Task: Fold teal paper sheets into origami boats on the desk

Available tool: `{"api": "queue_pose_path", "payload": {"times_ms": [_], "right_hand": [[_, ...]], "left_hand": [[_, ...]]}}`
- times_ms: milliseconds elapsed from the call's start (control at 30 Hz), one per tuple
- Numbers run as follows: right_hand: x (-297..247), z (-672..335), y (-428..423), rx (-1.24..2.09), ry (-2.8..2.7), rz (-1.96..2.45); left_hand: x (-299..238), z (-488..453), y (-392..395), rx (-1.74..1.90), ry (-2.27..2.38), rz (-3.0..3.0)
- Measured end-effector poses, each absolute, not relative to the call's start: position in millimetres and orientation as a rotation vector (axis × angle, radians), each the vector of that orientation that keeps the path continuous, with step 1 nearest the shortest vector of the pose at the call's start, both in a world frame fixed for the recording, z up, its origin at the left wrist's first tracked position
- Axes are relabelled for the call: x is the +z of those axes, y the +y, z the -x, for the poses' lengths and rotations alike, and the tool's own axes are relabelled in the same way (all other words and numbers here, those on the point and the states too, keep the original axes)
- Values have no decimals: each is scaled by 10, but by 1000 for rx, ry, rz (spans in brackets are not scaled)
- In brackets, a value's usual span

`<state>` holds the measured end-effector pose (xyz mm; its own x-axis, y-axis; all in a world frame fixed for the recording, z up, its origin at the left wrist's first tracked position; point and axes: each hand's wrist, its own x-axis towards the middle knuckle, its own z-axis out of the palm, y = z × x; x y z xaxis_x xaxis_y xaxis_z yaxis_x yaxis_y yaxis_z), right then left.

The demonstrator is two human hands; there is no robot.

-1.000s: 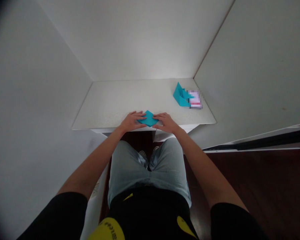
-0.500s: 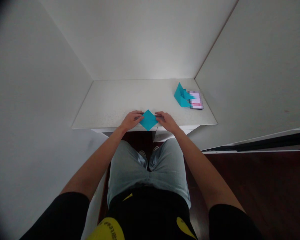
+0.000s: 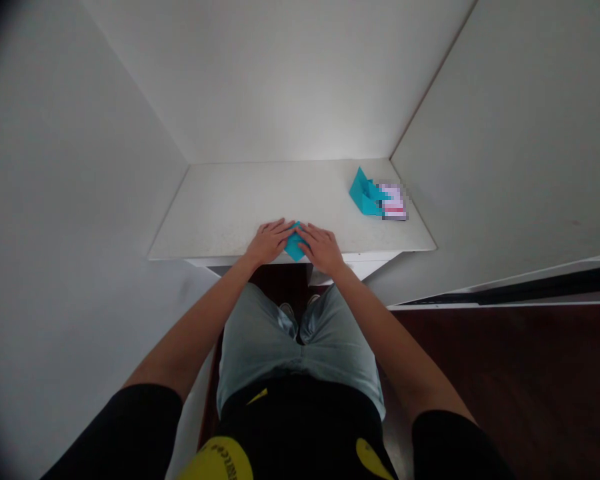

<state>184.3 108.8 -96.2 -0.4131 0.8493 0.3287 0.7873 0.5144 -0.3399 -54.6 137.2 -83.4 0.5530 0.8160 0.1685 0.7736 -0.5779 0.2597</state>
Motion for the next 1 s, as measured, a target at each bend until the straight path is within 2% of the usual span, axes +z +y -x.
{"api": "queue_pose_path", "payload": {"times_ms": [167, 600, 733, 900, 1000], "right_hand": [[-1020, -1827, 1007, 157, -2478, 1326], [-995, -2307, 959, 306, -2441, 1225], [-906, -2281, 961, 463, -2335, 1173], [-766, -2243, 1090, 796, -1889, 1246], [-800, -2237, 1257, 873, -1770, 1221]], "left_hand": [[-820, 534, 1336, 299, 1298, -2730], [-870, 709, 1144, 409, 1138, -2718], [-799, 702, 1093, 546, 1199, -2613], [-645, 615, 1249, 839, 1190, -2257], [-621, 587, 1383, 884, 1189, -2068]]}}
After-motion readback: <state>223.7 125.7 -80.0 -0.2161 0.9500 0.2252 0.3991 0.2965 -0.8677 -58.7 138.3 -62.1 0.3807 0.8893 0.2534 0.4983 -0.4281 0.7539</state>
